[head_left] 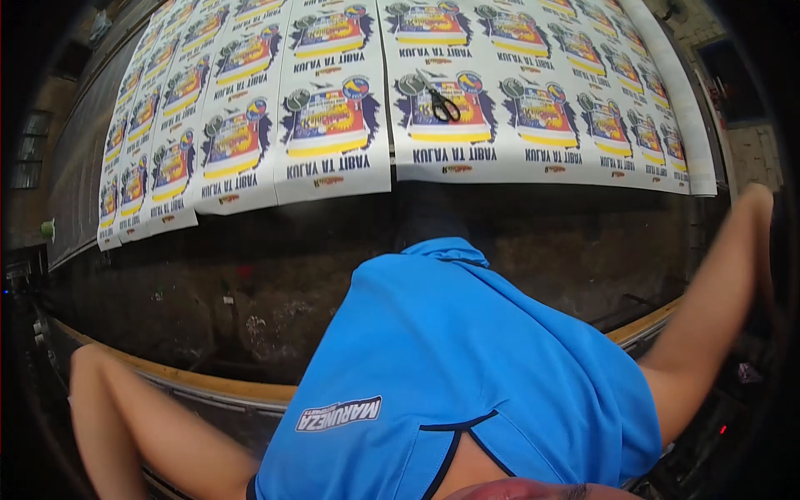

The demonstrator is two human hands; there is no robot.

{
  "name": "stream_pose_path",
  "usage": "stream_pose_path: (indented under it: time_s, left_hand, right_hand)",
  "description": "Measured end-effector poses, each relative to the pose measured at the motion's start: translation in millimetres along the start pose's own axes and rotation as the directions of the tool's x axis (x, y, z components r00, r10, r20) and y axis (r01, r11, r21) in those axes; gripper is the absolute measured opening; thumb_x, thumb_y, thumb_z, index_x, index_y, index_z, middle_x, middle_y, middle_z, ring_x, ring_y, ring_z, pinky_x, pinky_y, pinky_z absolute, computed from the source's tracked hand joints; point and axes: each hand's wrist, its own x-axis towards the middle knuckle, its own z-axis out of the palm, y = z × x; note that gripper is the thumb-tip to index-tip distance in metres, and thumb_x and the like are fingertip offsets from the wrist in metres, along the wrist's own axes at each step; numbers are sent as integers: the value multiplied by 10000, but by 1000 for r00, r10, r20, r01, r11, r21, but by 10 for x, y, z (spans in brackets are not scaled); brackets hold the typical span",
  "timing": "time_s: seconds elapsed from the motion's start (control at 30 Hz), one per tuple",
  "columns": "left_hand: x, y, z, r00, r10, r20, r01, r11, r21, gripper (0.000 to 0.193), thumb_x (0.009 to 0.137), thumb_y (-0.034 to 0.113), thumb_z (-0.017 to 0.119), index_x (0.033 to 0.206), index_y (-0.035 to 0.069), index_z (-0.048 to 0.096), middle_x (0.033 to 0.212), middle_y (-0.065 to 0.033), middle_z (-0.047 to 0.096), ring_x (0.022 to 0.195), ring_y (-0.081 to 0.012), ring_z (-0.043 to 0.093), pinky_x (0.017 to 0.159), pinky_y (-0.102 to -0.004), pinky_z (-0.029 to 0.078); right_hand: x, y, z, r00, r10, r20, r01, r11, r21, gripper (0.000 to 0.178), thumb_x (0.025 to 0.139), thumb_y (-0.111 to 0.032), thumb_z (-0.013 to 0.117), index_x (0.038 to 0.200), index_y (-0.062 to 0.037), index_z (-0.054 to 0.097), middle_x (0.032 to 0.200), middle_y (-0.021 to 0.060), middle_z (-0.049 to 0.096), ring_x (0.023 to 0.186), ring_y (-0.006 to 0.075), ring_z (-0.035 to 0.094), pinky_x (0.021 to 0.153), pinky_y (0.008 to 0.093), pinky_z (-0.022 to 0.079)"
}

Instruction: Rolling out a large sheet of printed material on a industrial table and cutting it with scissors.

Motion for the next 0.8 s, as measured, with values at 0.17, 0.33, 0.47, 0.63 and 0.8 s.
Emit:
stream_pose_path:
  time_s: [0.17, 0.33, 0.47, 0.63, 0.8]
  left_hand:
    - [171, 210, 30, 998, -48, -31, 49, 998, 43, 373, 903, 334, 704, 1174, 80, 670, 1021, -76, 695, 887, -230, 670, 769, -288, 531]
    - [356, 293, 29, 995, -94, -45, 97, 993, 70, 357, 908, 330, 698, 1159, 78, 671, 1004, -69, 687, 868, -226, 656, 756, -288, 521]
    - [483, 270, -17, 993, -103, -51, 107, 990, 93, 345, 911, 328, 693, 1147, 76, 672, 989, -63, 681, 852, -223, 646, 744, -288, 513]
    - [602, 233, -35, 988, -116, -102, 122, 990, 64, 331, 916, 324, 687, 1132, 74, 673, 972, -55, 673, 833, -219, 633, 730, -288, 503]
    - [698, 215, -64, 984, -126, -127, 133, 990, 52, 317, 920, 321, 681, 1117, 72, 673, 954, -48, 665, 813, -215, 619, 716, -287, 493]
  right_hand:
    - [-517, 13, 446, 968, 110, 227, -139, 983, 118, 233, 840, 7, 577, 1062, -7, 648, 968, 66, 684, 859, 149, 627, 804, 288, 487]
    - [-821, 99, 775, 923, 155, 352, -240, 948, 210, 219, 849, -9, 576, 1056, -12, 648, 968, 65, 682, 861, 148, 626, 806, 289, 486]
    - [-920, 127, 830, 901, 173, 398, -290, 922, 255, 209, 856, -22, 576, 1051, -15, 648, 968, 64, 681, 862, 148, 625, 808, 290, 485]
    - [-1070, 233, 796, 857, 206, 472, -372, 881, 291, 196, 864, -38, 576, 1045, -20, 648, 969, 63, 679, 864, 147, 623, 810, 291, 484]
    - [-1308, 335, 927, 797, 245, 552, -477, 815, 328, 184, 873, -54, 575, 1039, -24, 648, 969, 63, 677, 866, 146, 622, 811, 292, 483]
